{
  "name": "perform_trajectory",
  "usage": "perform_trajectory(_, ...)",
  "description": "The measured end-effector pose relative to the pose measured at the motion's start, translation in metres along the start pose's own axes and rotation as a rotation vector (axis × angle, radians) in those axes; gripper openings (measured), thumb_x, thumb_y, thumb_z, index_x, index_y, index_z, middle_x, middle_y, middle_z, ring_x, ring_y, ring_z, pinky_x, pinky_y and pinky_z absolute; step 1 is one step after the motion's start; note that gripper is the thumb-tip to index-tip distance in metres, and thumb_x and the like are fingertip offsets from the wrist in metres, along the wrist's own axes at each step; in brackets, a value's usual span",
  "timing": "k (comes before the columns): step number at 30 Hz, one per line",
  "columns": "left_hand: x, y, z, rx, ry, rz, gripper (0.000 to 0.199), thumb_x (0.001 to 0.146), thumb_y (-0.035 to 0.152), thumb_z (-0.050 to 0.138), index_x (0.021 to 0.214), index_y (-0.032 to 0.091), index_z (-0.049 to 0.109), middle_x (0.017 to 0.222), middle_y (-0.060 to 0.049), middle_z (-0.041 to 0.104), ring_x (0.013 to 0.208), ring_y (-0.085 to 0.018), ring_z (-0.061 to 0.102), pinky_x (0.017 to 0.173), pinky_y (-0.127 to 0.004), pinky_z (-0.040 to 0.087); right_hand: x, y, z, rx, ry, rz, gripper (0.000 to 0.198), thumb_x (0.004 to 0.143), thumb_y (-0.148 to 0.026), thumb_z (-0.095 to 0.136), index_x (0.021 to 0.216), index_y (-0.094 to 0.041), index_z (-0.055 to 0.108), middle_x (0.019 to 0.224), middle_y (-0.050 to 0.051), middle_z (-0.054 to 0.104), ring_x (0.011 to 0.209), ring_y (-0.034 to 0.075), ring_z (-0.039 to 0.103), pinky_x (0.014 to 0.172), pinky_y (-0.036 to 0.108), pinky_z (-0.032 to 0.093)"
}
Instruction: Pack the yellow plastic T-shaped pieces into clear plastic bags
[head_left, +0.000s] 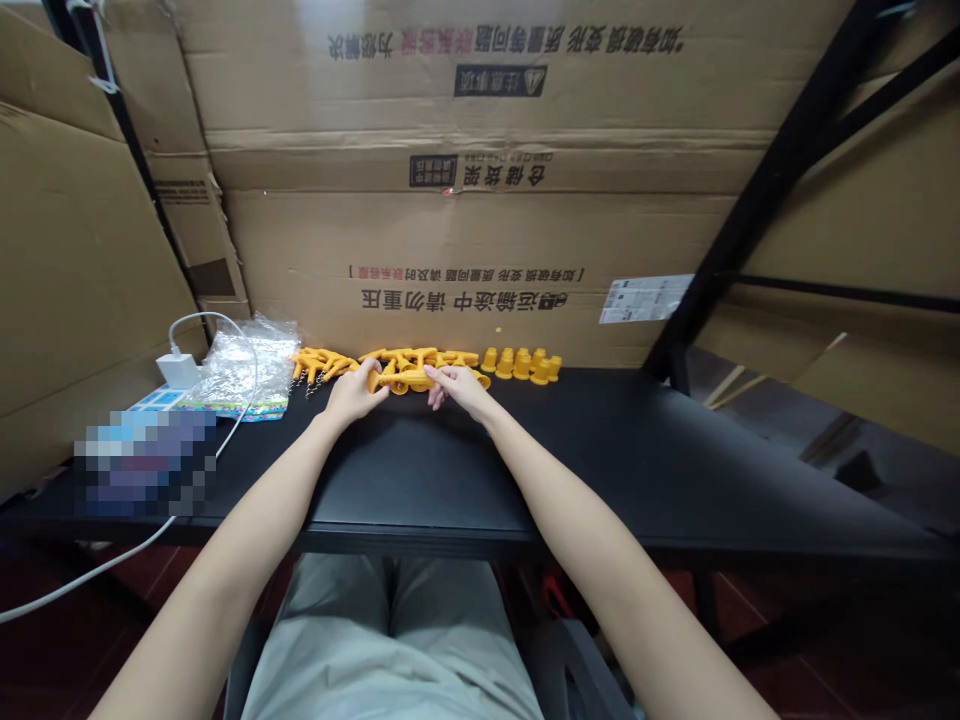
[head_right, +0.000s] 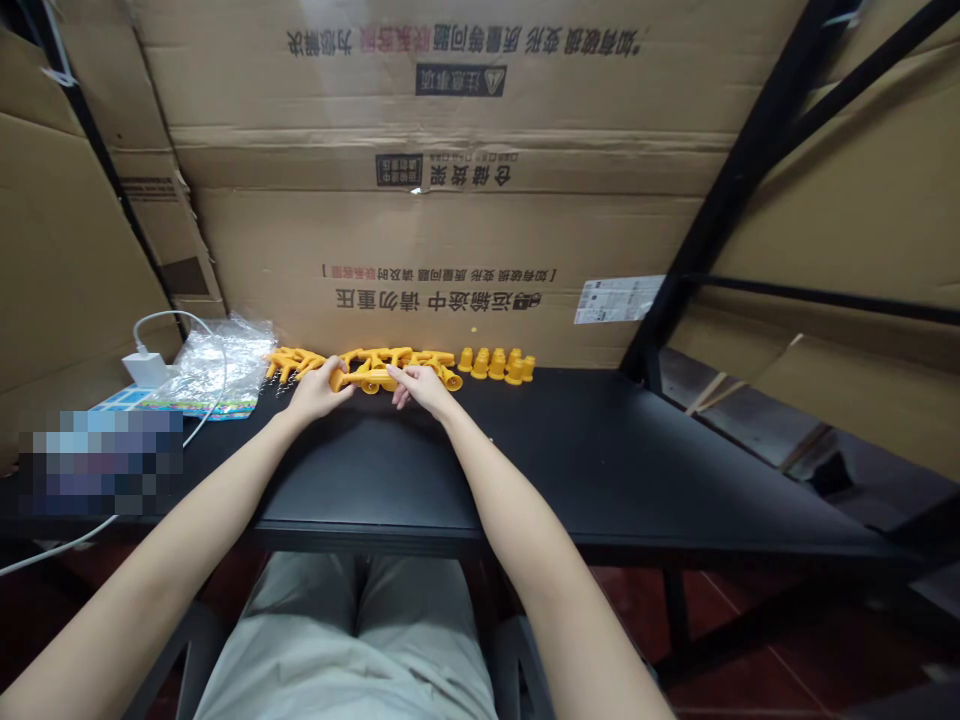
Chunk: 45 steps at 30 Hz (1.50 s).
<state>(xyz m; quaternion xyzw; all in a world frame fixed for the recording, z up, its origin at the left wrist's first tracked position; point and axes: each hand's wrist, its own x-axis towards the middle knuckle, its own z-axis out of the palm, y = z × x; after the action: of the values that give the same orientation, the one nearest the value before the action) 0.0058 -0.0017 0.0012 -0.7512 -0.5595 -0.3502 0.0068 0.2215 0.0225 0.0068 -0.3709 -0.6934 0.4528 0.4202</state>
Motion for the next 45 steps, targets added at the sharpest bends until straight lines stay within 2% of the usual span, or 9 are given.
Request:
perform_trajectory(4,0.0,0.0,0.003,0.011,-0.002,0.006,0.027,0.074,0.039,0.059,0.095,0.023,0.053,0.067,0.002,0.058,0.06,-0.016,0.055,0.06,-0.025,0.038,-0.003,-0.005,0.004,-0.011,0.057,0.098,0.053,0.075,-0.064,0.056,0.051,-0.017,0.049,0.034,0.002,0.052,0.028,0.008,0.047,0.033,0.018,0.034)
perform_trajectory(8,0.0,-0.002,0.002,0.007,-0.02,-0.001,0.027,0.075,0.039,0.059,0.096,0.024,0.053,0.069,0.002,0.058,0.062,-0.016,0.056,0.062,-0.025,0.039,-0.002,-0.007,0.005,-0.009,0.074,0.193,0.054,0.079,-0.063,0.052,0.057,-0.014,0.055,0.033,0.002,0.051,0.026,0.008,0.045,0.028,0.017,0.029)
perform_trajectory(10,0.0,-0.003,0.001,0.003,-0.029,-0.003,0.026,0.075,0.039,0.059,0.095,0.024,0.053,0.068,0.002,0.058,0.062,-0.016,0.056,0.062,-0.025,0.039,0.0,-0.007,0.002,0.013,0.045,0.217,0.049,0.079,-0.06,0.055,0.067,-0.012,0.06,0.045,0.005,0.061,0.031,0.009,0.051,0.029,0.017,0.032)
perform_trajectory(13,0.0,-0.006,0.0,-0.006,-0.032,-0.025,0.026,0.074,0.039,0.06,0.094,0.024,0.053,0.067,0.003,0.056,0.062,-0.016,0.055,0.061,-0.025,0.038,0.002,-0.003,-0.003,0.07,0.006,0.145,0.037,0.075,-0.042,0.069,0.096,-0.014,0.061,0.076,0.007,0.071,0.047,0.01,0.062,0.039,0.017,0.044)
perform_trajectory(16,0.001,-0.009,0.0,-0.017,-0.017,-0.032,0.026,0.074,0.039,0.059,0.093,0.024,0.052,0.065,0.004,0.054,0.061,-0.016,0.053,0.06,-0.025,0.037,0.004,0.002,-0.005,0.079,-0.01,0.069,0.047,0.07,-0.028,0.075,0.112,-0.016,0.057,0.086,0.006,0.071,0.056,0.011,0.066,0.048,0.018,0.049)
perform_trajectory(28,0.0,-0.005,-0.003,0.007,-0.008,-0.043,0.025,0.074,0.04,0.058,0.093,0.024,0.053,0.064,0.004,0.053,0.061,-0.015,0.054,0.059,-0.024,0.036,0.002,0.003,-0.004,0.105,0.002,0.044,0.039,0.071,-0.031,0.074,0.103,-0.013,0.06,0.076,0.006,0.071,0.055,0.011,0.065,0.052,0.02,0.05)
perform_trajectory(33,-0.001,-0.002,-0.004,0.026,-0.012,-0.029,0.025,0.075,0.04,0.058,0.094,0.024,0.052,0.065,0.004,0.055,0.062,-0.016,0.055,0.059,-0.024,0.036,0.001,0.0,-0.002,0.122,0.003,0.067,0.029,0.074,-0.038,0.071,0.085,-0.013,0.062,0.067,0.005,0.07,0.053,0.011,0.064,0.05,0.018,0.047)
perform_trajectory(37,0.0,-0.001,-0.004,0.04,-0.026,-0.007,0.025,0.076,0.039,0.057,0.095,0.025,0.052,0.068,0.002,0.058,0.064,-0.017,0.057,0.06,-0.025,0.037,0.002,0.001,0.0,0.119,-0.004,0.103,0.033,0.077,-0.046,0.066,0.071,-0.014,0.057,0.063,0.007,0.069,0.05,0.011,0.063,0.047,0.018,0.045)
perform_trajectory(45,0.0,0.0,-0.002,0.023,-0.045,-0.004,0.028,0.076,0.04,0.058,0.099,0.024,0.053,0.07,0.001,0.059,0.065,-0.018,0.057,0.063,-0.027,0.04,0.001,-0.003,0.005,0.246,0.017,0.23,0.028,0.085,-0.039,0.058,0.08,-0.012,0.059,0.062,0.008,0.069,0.049,0.013,0.063,0.047,0.02,0.046)
